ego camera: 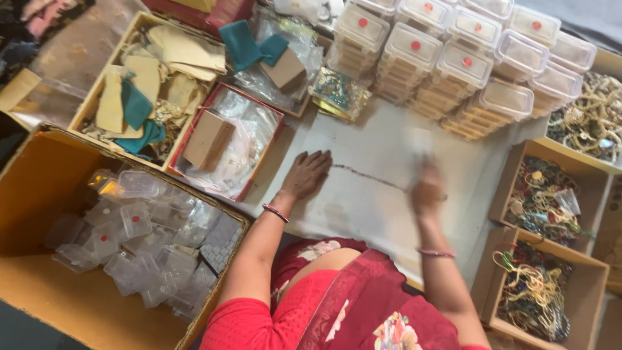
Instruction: The person cleans various pieces of jewelry, including necklaces and bracelets, using a white cloth. They wipe the items on a table surface, place them into small plastic bags, and then transfer the bags into small cloth pouches. The person also handles small plastic containers and cardboard boxes filled with jewelry.
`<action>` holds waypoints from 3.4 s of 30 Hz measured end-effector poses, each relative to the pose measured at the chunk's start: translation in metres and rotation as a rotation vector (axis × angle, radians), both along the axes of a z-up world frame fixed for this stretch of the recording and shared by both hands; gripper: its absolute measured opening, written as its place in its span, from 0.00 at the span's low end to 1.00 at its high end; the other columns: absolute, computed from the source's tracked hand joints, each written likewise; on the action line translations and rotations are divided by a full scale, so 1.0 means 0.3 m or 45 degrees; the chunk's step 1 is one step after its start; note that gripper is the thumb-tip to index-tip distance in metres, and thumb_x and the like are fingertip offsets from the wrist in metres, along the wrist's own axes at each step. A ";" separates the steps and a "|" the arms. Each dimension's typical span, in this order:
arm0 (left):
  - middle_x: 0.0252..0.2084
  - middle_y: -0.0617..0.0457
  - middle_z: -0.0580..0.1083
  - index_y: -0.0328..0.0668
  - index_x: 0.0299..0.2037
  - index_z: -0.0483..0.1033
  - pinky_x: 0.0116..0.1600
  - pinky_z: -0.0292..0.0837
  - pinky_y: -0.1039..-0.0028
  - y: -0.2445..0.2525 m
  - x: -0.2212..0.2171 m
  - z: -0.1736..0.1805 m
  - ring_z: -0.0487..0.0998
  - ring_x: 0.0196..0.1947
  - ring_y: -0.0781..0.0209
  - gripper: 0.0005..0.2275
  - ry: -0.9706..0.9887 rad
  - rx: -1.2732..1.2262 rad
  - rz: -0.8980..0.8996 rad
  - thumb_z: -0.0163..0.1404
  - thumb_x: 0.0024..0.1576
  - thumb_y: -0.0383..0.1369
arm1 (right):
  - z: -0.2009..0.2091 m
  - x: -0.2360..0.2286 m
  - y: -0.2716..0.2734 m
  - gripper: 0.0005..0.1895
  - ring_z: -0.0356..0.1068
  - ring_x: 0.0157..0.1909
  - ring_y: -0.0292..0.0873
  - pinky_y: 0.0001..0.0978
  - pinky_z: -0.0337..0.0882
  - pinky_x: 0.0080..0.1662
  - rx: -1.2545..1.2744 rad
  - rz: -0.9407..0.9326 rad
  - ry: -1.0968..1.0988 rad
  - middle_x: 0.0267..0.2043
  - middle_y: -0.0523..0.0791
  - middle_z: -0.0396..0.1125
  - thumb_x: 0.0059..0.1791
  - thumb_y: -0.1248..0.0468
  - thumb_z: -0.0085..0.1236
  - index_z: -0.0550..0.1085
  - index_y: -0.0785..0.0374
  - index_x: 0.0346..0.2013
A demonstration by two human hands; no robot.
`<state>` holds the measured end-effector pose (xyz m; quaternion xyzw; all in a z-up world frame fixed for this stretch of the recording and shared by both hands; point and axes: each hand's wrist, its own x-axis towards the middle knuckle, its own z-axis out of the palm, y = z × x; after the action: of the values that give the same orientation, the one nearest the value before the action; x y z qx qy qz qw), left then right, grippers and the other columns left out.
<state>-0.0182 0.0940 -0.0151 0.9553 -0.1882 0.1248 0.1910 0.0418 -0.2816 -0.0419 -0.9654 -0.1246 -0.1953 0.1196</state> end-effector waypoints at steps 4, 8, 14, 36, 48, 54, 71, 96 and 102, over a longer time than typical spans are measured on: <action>0.66 0.49 0.69 0.43 0.55 0.73 0.68 0.58 0.48 0.003 0.013 -0.082 0.68 0.68 0.51 0.14 -0.026 0.093 0.177 0.49 0.63 0.38 | 0.126 -0.082 0.422 0.23 0.57 0.75 0.50 0.45 0.54 0.74 0.040 0.747 0.256 0.71 0.50 0.61 0.50 0.74 0.43 0.70 0.61 0.59; 0.66 0.53 0.72 0.43 0.58 0.77 0.67 0.60 0.51 -0.005 0.002 -0.078 0.71 0.66 0.56 0.14 -0.137 0.119 0.315 0.48 0.64 0.34 | 0.133 -0.138 0.324 0.30 0.55 0.74 0.53 0.52 0.52 0.72 -0.150 0.687 0.250 0.71 0.51 0.60 0.45 0.74 0.43 0.70 0.63 0.62; 0.65 0.54 0.73 0.44 0.59 0.76 0.67 0.61 0.52 -0.007 0.002 -0.051 0.71 0.64 0.58 0.15 -0.144 0.144 0.379 0.49 0.65 0.36 | 0.011 -0.228 -0.190 0.31 0.57 0.74 0.50 0.48 0.56 0.70 -0.043 0.388 0.274 0.72 0.50 0.61 0.48 0.75 0.41 0.69 0.61 0.66; 0.67 0.55 0.71 0.45 0.62 0.75 0.70 0.58 0.53 0.001 -0.016 -0.056 0.70 0.67 0.59 0.18 -0.092 0.133 0.396 0.48 0.63 0.36 | 0.032 -0.141 -0.027 0.29 0.58 0.74 0.51 0.49 0.58 0.71 -0.116 0.524 0.211 0.72 0.51 0.60 0.49 0.75 0.42 0.70 0.63 0.65; 0.67 0.52 0.72 0.43 0.62 0.75 0.70 0.57 0.53 0.001 -0.011 -0.045 0.69 0.67 0.57 0.17 -0.070 0.089 0.357 0.49 0.64 0.36 | -0.083 -0.072 0.052 0.31 0.68 0.57 0.58 0.48 0.67 0.57 -0.139 -0.205 0.012 0.58 0.56 0.69 0.46 0.77 0.45 0.69 0.67 0.66; 0.66 0.49 0.71 0.42 0.61 0.74 0.72 0.56 0.54 0.017 -0.016 -0.072 0.68 0.69 0.55 0.18 0.011 0.105 0.378 0.49 0.63 0.38 | 0.176 -0.142 0.453 0.30 0.49 0.77 0.54 0.58 0.44 0.73 -0.077 0.635 0.335 0.76 0.48 0.51 0.51 0.60 0.48 0.63 0.55 0.70; 0.69 0.46 0.68 0.37 0.68 0.67 0.72 0.55 0.52 0.023 -0.022 -0.032 0.66 0.69 0.53 0.24 -0.017 -0.057 0.413 0.49 0.62 0.37 | -0.175 -0.110 -0.234 0.24 0.65 0.71 0.58 0.49 0.62 0.74 0.183 -0.400 0.052 0.60 0.52 0.71 0.53 0.75 0.46 0.72 0.61 0.64; 0.50 0.55 0.75 0.49 0.52 0.79 0.64 0.63 0.57 0.008 -0.031 -0.046 0.73 0.54 0.55 0.11 -0.145 -0.037 0.420 0.53 0.59 0.32 | 0.066 0.046 -0.454 0.34 0.50 0.77 0.50 0.47 0.52 0.73 -0.881 -0.107 0.194 0.77 0.49 0.54 0.47 0.68 0.47 0.67 0.54 0.70; 0.43 0.51 0.76 0.46 0.41 0.77 0.56 0.68 0.56 -0.048 0.023 0.013 0.75 0.48 0.50 0.07 -0.053 -0.095 0.391 0.56 0.57 0.36 | 0.071 0.061 -0.016 0.30 0.54 0.74 0.54 0.53 0.54 0.70 -0.073 0.173 0.275 0.71 0.52 0.59 0.48 0.60 0.60 0.69 0.58 0.66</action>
<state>-0.0114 0.0797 -0.0113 0.9622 -0.0392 0.1791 0.2012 0.0600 -0.2865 -0.0206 -0.9732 -0.1815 -0.0778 0.1177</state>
